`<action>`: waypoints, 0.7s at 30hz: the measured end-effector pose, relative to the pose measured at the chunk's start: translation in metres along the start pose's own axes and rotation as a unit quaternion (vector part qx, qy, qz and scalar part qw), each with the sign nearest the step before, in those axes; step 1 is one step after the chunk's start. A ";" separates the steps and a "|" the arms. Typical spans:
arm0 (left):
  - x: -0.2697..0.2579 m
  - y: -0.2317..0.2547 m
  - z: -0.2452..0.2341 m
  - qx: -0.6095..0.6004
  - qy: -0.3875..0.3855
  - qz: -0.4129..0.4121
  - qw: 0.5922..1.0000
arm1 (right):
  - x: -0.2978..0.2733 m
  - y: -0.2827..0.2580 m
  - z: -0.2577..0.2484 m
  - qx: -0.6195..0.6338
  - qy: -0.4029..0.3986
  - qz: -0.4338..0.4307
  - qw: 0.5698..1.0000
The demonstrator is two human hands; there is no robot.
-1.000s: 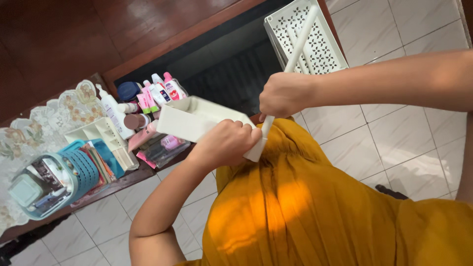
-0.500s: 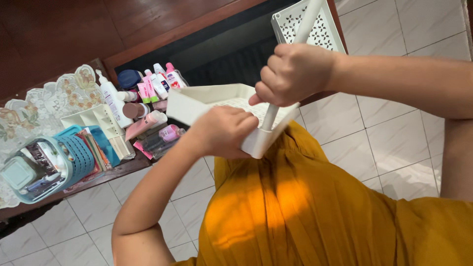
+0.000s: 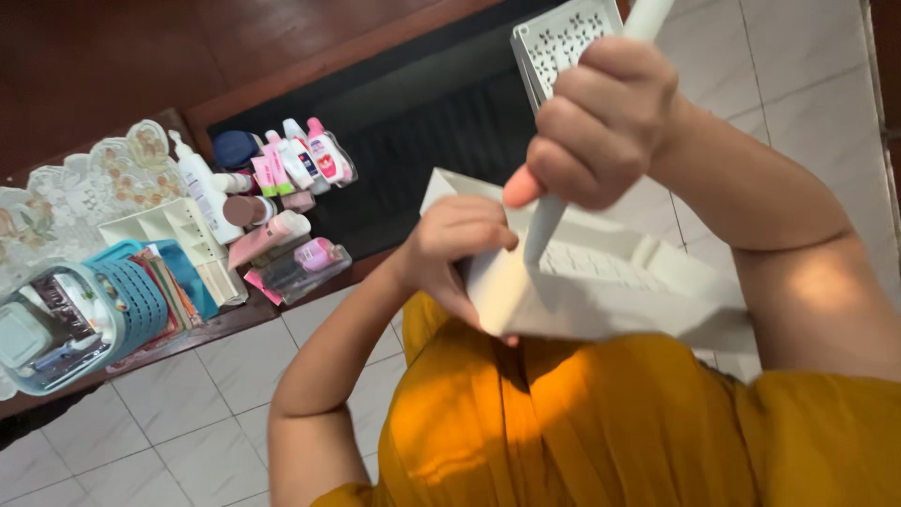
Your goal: The person assembles a white plastic storage rack by inserting cylindrical legs into the corners of perforated trays. They handle the trays and legs one at a time, aligning and pushing each leg into place.
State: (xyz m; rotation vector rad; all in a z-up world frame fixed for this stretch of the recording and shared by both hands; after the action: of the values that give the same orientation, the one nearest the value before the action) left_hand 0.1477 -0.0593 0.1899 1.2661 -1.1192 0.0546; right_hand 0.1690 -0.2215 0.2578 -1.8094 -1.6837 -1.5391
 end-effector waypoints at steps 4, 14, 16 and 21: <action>0.015 0.002 -0.013 0.133 0.039 0.035 0.990 | -0.026 0.005 0.008 -0.029 -0.025 0.071 0.997; -0.006 0.005 0.014 0.483 -0.203 -0.052 0.850 | -0.071 -0.030 0.030 0.124 -0.664 0.111 0.729; -0.010 0.001 0.027 0.555 -0.288 -0.035 0.779 | -0.080 -0.043 0.035 0.163 -0.717 0.096 0.671; -0.007 -0.007 0.004 0.505 -0.291 -0.099 0.807 | -0.087 -0.039 0.058 0.186 -0.615 0.163 0.749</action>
State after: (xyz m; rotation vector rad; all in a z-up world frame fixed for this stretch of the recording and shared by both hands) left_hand 0.1455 -0.0614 0.1794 2.4772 -1.5408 0.1204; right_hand 0.1847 -0.2178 0.1472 -2.8136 -1.6343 0.3669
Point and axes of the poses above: each hand's wrist, its own x-axis towards the middle knuckle, its own z-axis out of the palm, y = z × x, the point moved 5 cm from there along x, towards the middle knuckle, and after that the axes turned 12 degrees about y, right-handed, at the moved point
